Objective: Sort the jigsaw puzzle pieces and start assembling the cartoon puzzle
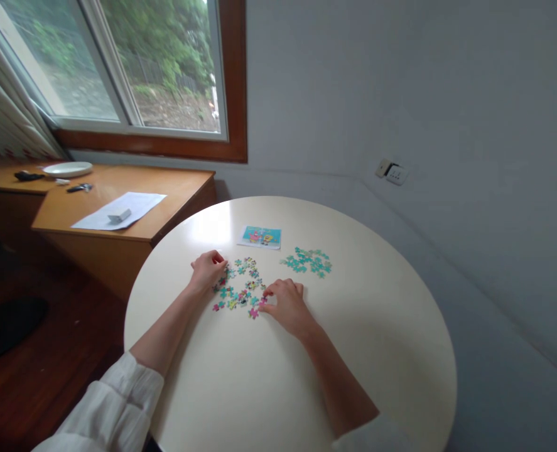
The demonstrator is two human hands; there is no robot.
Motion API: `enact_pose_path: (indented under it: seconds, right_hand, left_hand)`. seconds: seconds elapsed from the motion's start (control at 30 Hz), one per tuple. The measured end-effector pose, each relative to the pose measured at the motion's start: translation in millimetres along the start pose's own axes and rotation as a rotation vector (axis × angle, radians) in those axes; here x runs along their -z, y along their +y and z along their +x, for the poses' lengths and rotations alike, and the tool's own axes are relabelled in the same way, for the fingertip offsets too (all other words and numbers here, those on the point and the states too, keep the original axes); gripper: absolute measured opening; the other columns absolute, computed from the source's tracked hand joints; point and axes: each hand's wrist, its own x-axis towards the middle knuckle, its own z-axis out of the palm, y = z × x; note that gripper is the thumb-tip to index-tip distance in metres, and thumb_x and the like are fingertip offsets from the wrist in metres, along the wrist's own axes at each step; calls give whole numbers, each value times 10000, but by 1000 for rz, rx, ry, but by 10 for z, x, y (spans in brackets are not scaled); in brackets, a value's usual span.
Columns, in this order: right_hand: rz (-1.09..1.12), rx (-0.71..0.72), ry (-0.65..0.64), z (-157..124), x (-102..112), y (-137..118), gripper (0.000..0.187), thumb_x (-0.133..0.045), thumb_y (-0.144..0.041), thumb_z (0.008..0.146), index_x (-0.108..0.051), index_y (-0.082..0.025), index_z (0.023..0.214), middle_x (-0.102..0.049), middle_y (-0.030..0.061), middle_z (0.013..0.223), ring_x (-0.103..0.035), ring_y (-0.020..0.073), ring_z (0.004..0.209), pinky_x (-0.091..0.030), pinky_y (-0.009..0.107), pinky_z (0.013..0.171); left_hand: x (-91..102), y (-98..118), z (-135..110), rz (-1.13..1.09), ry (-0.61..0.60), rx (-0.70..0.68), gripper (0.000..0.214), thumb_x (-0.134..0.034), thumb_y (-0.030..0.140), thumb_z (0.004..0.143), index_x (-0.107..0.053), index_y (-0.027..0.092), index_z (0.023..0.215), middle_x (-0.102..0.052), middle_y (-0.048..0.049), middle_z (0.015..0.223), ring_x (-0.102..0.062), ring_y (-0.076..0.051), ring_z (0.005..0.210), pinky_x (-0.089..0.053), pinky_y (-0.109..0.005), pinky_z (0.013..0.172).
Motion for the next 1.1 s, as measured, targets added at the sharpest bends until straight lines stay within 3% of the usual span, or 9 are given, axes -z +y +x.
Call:
enact_pose_path:
  seconds: [0.47,0.97,1.1]
  right_hand:
    - [-13,-20,-9,-3,9,-15,148,-711,-323,681,-609,-217,693,-638,1,840,-508,202,918,-281,344,801]
    - [79,69,-40,-6,28,81,108,-642,-309,739,-635,-227,808,-653,-9,822,-544,166,860,-230,357,805]
    - [50,60,-46,-4,32,60,62,-638,-268,747,-630,-222,788,-647,-8,826,-538,167,874,-233,353,805]
  left_hand:
    - [9,-2,-10,-11,1,-13,121,-542,292,704,-561,200,627,-673,-20,765,-608,-206,800,-335,-378,841]
    - [-5,-5,10,-26,21,-9,129,-547,289,703,-566,191,621,-650,-13,721,-592,-191,763,-339,-382,838]
    - [15,50,-37,-163,-21,-140,179,-566,341,720,-568,189,625,-622,1,689,-563,-156,712,-392,-319,771]
